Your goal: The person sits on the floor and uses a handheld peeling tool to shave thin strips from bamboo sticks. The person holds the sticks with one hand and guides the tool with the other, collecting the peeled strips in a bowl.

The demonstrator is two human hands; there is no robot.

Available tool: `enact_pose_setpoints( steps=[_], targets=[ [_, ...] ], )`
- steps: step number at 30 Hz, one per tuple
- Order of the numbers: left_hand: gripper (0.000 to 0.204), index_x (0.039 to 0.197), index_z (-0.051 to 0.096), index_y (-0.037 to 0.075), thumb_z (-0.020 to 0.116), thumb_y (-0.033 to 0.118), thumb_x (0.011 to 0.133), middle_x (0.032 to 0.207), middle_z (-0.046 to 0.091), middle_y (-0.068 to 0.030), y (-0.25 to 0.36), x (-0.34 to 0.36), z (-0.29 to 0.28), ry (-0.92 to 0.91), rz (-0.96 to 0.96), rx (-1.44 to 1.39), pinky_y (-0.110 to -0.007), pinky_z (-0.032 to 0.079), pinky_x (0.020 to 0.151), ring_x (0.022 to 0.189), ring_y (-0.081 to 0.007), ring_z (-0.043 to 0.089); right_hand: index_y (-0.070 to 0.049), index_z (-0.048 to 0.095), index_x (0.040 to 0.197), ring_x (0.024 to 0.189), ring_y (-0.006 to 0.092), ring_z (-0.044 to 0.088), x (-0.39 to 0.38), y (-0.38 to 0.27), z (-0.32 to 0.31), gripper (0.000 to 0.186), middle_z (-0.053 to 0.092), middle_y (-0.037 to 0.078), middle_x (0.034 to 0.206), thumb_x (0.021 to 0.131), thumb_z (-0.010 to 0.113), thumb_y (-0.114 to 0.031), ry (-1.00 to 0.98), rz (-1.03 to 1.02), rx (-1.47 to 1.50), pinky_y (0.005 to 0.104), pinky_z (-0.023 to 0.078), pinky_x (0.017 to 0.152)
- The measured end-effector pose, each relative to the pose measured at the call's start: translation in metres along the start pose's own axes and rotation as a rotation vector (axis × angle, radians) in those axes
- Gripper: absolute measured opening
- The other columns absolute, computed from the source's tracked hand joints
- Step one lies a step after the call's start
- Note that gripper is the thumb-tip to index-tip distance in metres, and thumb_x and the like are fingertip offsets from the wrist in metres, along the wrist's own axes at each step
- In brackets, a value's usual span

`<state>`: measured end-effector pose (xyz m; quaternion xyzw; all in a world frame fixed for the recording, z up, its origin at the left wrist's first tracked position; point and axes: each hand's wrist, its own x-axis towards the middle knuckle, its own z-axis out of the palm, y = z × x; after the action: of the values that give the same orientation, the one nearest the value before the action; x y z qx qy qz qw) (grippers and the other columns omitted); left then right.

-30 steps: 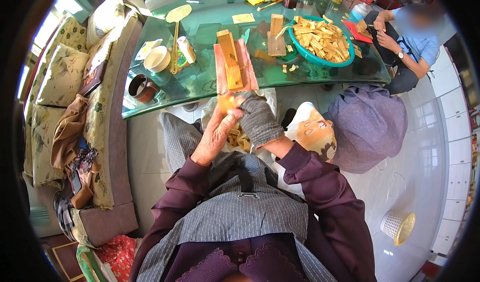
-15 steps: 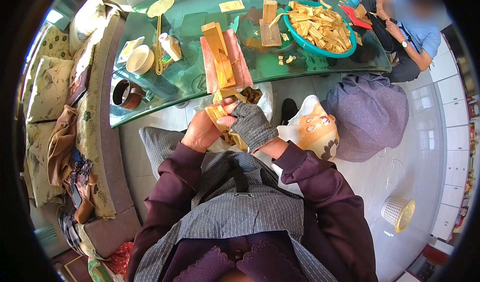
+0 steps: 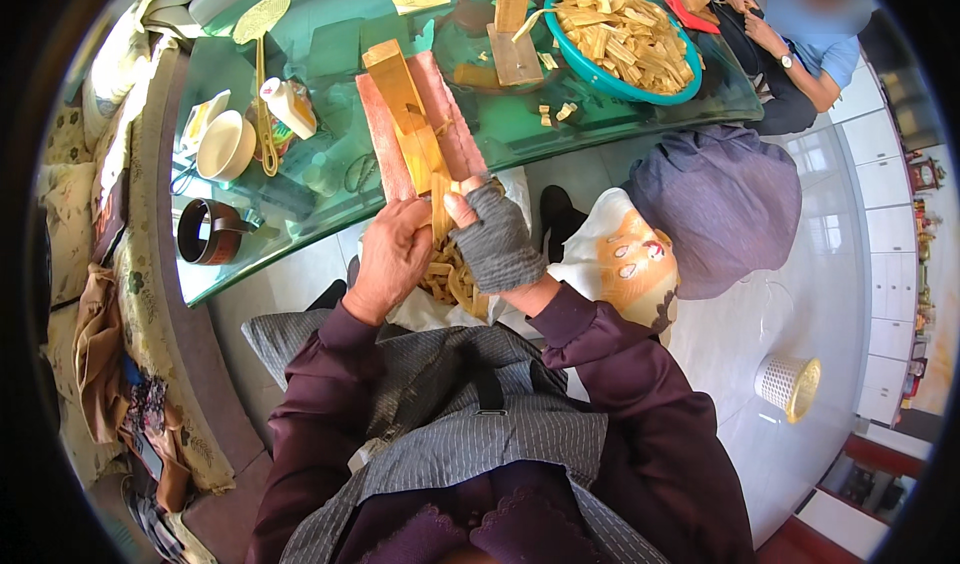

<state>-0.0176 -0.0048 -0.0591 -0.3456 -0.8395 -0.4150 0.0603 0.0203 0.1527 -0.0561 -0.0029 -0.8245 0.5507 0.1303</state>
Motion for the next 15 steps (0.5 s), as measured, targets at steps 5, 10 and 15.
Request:
enact_pose_setpoints(
  steps=[5, 10, 15],
  targets=[
    [0.032, 0.104, 0.057, 0.003, 0.056, -0.003, 0.073, 0.081, 0.055, -0.014, 0.005, -0.003, -0.008, 0.224, -0.086, -0.302, -0.038, 0.045, 0.066, 0.075, -0.0339, 0.054, -0.001, 0.058, 0.088, 0.076, 0.0098, 0.05, -0.003, -0.003, 0.018, 0.017, 0.052, 0.002, 0.072, 0.089, 0.058, -0.018, -0.059, 0.557, 0.75, 0.0253, 0.042, 0.071],
    [0.022, 0.102, 0.057, 0.003, 0.057, 0.001, 0.08, 0.081, 0.051, -0.0126, -0.001, -0.002, -0.013, 0.222, 0.077, -0.174, -0.034, 0.044, 0.071, 0.076, -0.0311, 0.053, -0.003, 0.056, 0.109, 0.081, 0.0224, 0.055, -0.002, -0.003, 0.017, 0.024, 0.055, 0.01, 0.092, 0.087, 0.057, -0.014, -0.149, -0.457, -0.229, 0.0308, 0.045, 0.073],
    [0.013, 0.1, 0.055, 0.002, 0.056, 0.005, 0.087, 0.087, 0.057, -0.0062, -0.004, -0.004, -0.003, 0.244, -0.077, -0.489, -0.028, 0.044, 0.075, 0.082, -0.018, 0.055, -0.005, 0.055, 0.106, 0.083, 0.0289, 0.057, -0.009, -0.025, 0.012, 0.023, 0.057, 0.013, 0.091, 0.091, 0.052, -0.022, -0.262, -0.201, -0.11, 0.0378, 0.045, 0.07]
  ],
)
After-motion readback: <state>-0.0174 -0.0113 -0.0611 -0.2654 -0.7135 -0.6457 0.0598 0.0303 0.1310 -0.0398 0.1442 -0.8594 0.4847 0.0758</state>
